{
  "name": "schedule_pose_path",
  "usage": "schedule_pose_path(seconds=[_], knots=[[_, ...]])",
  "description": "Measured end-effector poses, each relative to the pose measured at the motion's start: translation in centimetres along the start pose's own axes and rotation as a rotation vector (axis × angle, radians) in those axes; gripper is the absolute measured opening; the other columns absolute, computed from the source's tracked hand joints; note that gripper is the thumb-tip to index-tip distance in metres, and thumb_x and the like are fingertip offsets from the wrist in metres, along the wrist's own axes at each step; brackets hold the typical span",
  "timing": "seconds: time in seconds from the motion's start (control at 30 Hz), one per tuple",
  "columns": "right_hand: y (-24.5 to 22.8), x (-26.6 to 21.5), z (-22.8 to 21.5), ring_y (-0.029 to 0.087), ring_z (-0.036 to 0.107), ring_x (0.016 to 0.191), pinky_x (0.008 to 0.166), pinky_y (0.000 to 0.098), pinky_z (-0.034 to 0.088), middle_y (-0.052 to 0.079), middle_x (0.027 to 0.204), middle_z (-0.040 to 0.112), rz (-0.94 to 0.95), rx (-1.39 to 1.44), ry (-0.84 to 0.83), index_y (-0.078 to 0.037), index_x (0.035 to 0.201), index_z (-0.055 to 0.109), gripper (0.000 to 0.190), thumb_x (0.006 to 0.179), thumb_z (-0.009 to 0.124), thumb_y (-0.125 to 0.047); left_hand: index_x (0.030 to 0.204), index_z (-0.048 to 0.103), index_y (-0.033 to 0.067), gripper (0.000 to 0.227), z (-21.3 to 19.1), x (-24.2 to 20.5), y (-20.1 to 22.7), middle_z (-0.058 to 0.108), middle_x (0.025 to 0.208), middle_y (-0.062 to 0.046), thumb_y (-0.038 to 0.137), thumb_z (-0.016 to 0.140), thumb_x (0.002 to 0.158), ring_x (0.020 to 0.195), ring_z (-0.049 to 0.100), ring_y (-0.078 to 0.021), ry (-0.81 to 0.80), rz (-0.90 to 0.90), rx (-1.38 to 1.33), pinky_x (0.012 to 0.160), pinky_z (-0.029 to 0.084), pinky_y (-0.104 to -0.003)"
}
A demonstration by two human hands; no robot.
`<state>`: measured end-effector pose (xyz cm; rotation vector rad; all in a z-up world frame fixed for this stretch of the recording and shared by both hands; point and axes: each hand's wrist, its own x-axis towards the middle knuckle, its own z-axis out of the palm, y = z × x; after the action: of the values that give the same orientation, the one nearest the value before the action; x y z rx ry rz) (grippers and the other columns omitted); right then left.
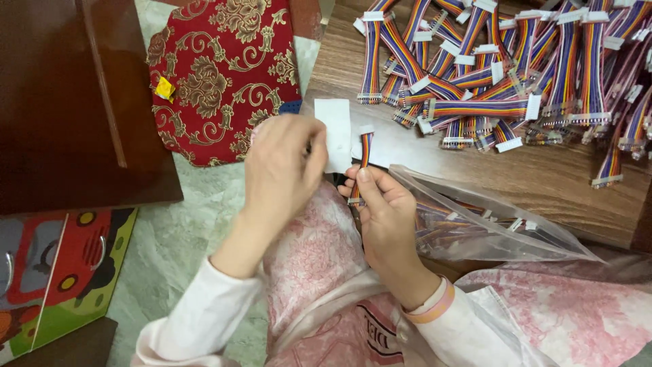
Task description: The person prepares wire harnesses by wrapping a small piece of white tape around one end of each wire bundle.
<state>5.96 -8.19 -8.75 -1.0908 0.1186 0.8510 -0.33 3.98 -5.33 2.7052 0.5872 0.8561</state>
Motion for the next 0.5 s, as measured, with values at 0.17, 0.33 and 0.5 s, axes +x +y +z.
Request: schedule_pose_path(seconds=[0.17,0.33,0.5], knots=[[0.3,0.0,-0.5,0.016,0.065,0.072,0.073,0.0267,0.057,0.014,0.082,0.063,-0.061,-0.064,-0.073,0.006,0.094,0.062,0.022,0.089,0.059,-0.015,0.088,0.069,0.0097,0.008,1.1,-1.0,1.2,0.064,0.091,-0.004,0.017,0.069,0.085,0.089,0.061,-0.0219,0.109,0.054,0.097,0.075,0.051,-0.03],[-0.3,-0.1,0.0,0.015,0.064,0.07,0.07,0.0236,0.055,0.011,0.079,0.063,-0.031,-0.051,-0.057,0.004,0.094,0.062,0.021,0.089,0.06,-0.016,0.084,0.063,0.0114,0.01,2.5,-0.7,1.2,0.06,0.087,-0.002,0.017,0.058,0.091,0.081,0.06,-0.018,0.214,0.137,0.274,0.066,0.05,-0.025],[-0.5,0.4,-0.2,0.015,0.063,0.074,0.073,0.0257,0.055,0.012,0.081,0.063,0.041,-0.024,-0.016,0.005,0.094,0.063,0.02,0.088,0.061,-0.014,0.082,0.055,0.0105,0.017,2.2,-0.1,0.7,0.05,0.078,-0.003,0.017,0.046,0.096,0.073,0.054,-0.0208,0.203,0.084,0.253,0.058,0.047,-0.029]])
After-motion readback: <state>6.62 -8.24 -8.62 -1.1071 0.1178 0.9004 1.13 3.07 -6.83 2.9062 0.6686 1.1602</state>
